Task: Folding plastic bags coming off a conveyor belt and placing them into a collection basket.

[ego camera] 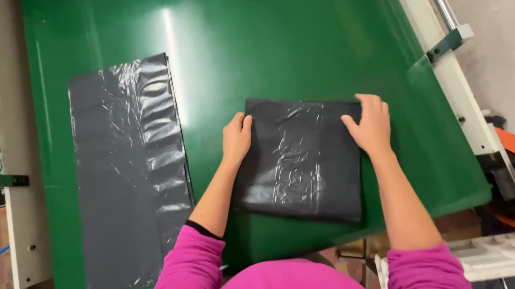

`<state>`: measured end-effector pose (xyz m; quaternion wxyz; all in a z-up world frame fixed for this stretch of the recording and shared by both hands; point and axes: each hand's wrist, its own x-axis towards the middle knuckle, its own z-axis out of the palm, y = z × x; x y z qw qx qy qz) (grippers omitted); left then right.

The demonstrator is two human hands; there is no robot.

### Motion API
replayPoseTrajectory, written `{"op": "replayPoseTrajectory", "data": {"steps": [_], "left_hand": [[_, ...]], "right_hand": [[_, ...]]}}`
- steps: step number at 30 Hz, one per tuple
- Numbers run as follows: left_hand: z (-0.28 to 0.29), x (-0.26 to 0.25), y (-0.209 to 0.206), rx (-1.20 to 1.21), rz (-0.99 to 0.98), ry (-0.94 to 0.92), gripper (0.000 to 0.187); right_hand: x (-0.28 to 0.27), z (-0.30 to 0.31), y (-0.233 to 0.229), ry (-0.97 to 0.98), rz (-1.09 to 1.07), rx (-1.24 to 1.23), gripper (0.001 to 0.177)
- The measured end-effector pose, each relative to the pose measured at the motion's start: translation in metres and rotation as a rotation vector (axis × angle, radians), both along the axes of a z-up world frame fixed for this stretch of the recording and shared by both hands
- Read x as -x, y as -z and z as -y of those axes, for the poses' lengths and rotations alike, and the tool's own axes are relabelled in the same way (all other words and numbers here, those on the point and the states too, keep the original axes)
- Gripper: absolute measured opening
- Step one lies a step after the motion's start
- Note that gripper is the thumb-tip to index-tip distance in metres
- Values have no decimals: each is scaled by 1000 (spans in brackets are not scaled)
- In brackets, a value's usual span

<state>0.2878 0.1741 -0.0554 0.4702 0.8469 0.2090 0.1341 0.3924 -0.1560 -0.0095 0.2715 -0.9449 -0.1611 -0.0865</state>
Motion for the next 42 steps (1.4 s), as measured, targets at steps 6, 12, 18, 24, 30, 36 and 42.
{"op": "replayPoseTrajectory", "data": {"steps": [6, 12, 18, 24, 30, 36, 42], "left_hand": [[15, 5, -41, -216, 74, -47, 30], [66, 45, -61, -551, 188, 397, 44], [60, 47, 21, 388, 58, 451, 53], [-3, 81, -14, 1543, -266, 169, 102], [-18, 123, 17, 1273, -113, 291, 70], [-12, 183, -79, 105, 182, 343, 50], [-19, 188, -57, -1038, 339, 981, 30]], "right_hand": [[-43, -25, -10, -234, -121, 332, 45], [-60, -35, 8, -313, -240, 545, 28], [36, -33, -67, -293, 232, 233, 15], [184, -4, -73, -222, 340, 39, 16], [251, 6, -30, -155, 290, 74, 22], [261, 1, -25, -142, 255, 156, 21], [278, -53, -68, -221, 192, 234, 33]]}}
